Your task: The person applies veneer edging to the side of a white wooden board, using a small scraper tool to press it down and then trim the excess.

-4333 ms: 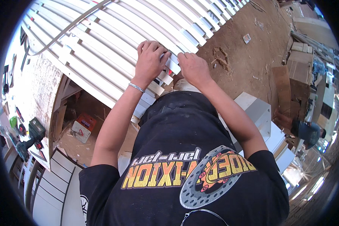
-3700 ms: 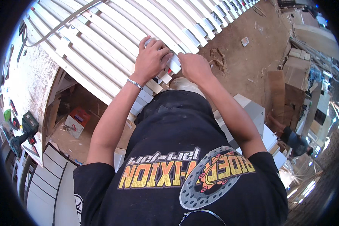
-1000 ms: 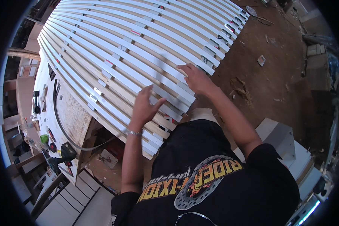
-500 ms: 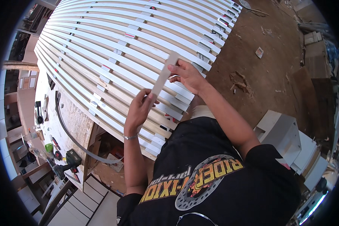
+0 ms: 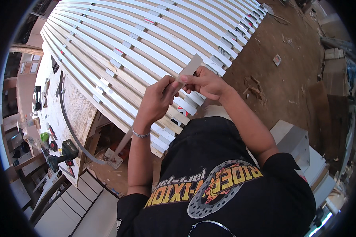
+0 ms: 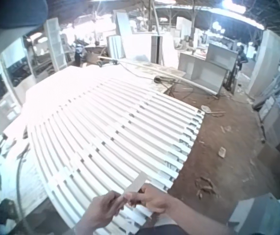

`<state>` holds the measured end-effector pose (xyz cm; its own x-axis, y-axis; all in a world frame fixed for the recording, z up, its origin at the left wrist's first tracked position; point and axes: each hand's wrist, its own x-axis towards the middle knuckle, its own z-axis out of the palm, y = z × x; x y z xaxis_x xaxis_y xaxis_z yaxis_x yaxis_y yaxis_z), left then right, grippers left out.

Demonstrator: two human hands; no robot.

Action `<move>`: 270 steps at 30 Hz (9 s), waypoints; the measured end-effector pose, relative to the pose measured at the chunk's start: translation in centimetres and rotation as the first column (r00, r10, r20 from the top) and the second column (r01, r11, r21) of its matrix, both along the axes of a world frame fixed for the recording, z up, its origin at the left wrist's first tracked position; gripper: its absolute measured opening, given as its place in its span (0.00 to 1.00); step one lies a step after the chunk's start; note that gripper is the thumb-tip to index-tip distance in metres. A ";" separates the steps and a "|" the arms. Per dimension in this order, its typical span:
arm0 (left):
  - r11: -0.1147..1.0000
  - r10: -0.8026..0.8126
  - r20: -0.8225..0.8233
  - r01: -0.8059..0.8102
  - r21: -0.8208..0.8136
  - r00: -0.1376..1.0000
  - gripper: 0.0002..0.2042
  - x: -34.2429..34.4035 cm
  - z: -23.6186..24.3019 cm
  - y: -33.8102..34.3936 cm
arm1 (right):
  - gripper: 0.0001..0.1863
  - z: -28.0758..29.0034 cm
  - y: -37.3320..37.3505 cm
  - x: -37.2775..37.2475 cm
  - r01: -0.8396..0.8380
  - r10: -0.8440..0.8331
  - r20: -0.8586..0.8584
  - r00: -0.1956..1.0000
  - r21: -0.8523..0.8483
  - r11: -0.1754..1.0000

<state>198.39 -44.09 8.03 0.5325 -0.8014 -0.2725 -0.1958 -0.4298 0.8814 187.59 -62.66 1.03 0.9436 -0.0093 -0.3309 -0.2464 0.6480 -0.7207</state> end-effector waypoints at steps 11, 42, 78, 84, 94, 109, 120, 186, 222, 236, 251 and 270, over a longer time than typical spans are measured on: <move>0.982 0.142 0.682 -0.013 -0.191 0.717 0.09 12.1 -4.3 -3.6 | 0.12 -0.4 -1.4 -0.2 0.209 -0.255 -0.019 0.967 -0.513 0.833; 0.887 -0.448 0.685 0.380 0.262 0.574 0.22 3.1 -14.1 5.4 | 0.08 -3.9 12.0 -11.5 -0.152 -0.055 -0.145 0.988 -0.972 -0.181; 0.876 -0.365 0.850 0.450 0.174 0.381 0.23 3.5 -16.9 5.8 | 0.04 -5.5 12.9 -8.5 -0.248 0.018 -0.268 0.963 -0.913 -0.323; 0.862 -0.443 0.773 0.452 0.228 0.454 0.23 3.9 -15.7 5.2 | 0.04 -5.8 12.7 -7.8 -0.274 0.013 -0.298 0.955 -0.892 -0.360; 0.852 -0.487 0.714 0.455 0.260 0.504 0.20 4.0 -15.5 5.5 | 0.08 -6.0 11.8 -6.4 -0.356 0.088 -0.411 0.907 -0.862 -0.361; 0.922 0.297 0.793 -0.375 -0.094 0.532 0.22 15.9 -15.4 0.3 | 0.14 -2.1 11.8 -4.3 -0.532 0.051 -0.564 0.824 -0.803 -0.267; 0.981 -0.188 -0.172 0.174 -0.090 0.967 0.17 3.7 -0.9 8.6 | 0.20 2.8 7.2 -2.0 0.402 -0.400 0.053 0.915 -0.204 0.893; 0.825 -0.477 0.859 0.432 0.364 0.187 0.20 2.9 -16.1 10.8 | 0.08 -6.0 19.2 -10.0 -0.125 -0.080 -0.103 0.991 -0.923 -0.363; 0.994 -0.104 -0.022 0.105 0.037 0.994 0.16 -0.4 -2.9 13.4 | 0.19 -1.7 13.6 -5.0 0.280 -0.278 0.038 0.960 -0.052 0.959; 0.963 -0.269 0.118 0.265 0.051 0.956 0.12 0.2 0.1 13.1 | 0.13 -1.7 16.3 -4.3 0.206 -0.218 0.061 0.974 0.164 0.965; 0.986 0.013 0.953 0.152 -0.061 0.303 0.17 13.7 -12.3 7.4 | 0.17 -2.3 14.4 -8.1 -0.141 -0.223 -0.289 0.931 -0.848 0.511; 0.972 -0.201 0.645 0.233 0.037 0.737 0.16 1.4 -14.5 16.6 | 0.07 -7.3 21.9 -11.2 -0.090 -0.084 -0.073 0.994 -0.971 -0.220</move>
